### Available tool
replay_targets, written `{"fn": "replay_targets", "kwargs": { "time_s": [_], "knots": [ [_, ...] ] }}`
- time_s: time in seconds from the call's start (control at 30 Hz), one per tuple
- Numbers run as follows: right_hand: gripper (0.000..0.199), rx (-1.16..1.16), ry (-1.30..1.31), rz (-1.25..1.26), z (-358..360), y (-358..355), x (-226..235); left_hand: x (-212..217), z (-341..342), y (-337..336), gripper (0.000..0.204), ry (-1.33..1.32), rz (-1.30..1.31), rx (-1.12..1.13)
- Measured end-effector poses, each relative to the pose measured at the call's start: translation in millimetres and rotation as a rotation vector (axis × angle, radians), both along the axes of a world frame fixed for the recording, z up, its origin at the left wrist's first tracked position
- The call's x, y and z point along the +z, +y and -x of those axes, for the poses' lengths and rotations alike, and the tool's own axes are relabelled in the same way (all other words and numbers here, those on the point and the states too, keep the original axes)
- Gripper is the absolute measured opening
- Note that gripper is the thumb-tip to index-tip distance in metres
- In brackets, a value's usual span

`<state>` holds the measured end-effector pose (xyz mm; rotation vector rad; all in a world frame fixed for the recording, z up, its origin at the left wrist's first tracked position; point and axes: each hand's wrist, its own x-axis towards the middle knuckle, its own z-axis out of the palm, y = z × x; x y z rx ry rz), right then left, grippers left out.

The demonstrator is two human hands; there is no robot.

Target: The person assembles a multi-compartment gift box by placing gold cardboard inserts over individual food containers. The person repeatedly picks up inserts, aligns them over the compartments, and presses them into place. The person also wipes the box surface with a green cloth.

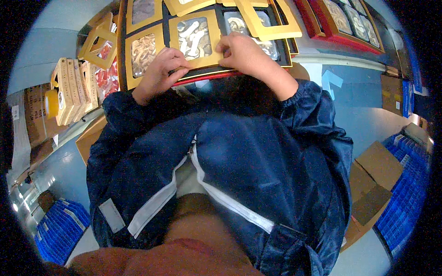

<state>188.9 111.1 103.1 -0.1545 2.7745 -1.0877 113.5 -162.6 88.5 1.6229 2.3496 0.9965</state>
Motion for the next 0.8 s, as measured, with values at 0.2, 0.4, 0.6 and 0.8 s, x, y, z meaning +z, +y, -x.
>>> {"fn": "replay_targets", "kwargs": {
  "time_s": [0.2, 0.4, 0.6, 0.8],
  "knots": [
    [0.024, 0.078, -0.014, 0.046, 10, 8, -2, 1, -4, 16, 0.028, 0.07, 0.06, -0.085],
    [0.023, 0.07, -0.187, 0.011, 25, 5, 6, 3, -3, 16, 0.027, 0.042, 0.104, -0.083],
    [0.017, -0.136, -0.437, 0.287, 33, 9, 4, 10, -9, 43, 0.029, 0.074, 0.02, -0.105],
    [0.016, -0.19, -0.55, 0.407, 34, 12, 9, 17, -16, 48, 0.035, 0.054, 0.091, -0.129]
  ]
}}
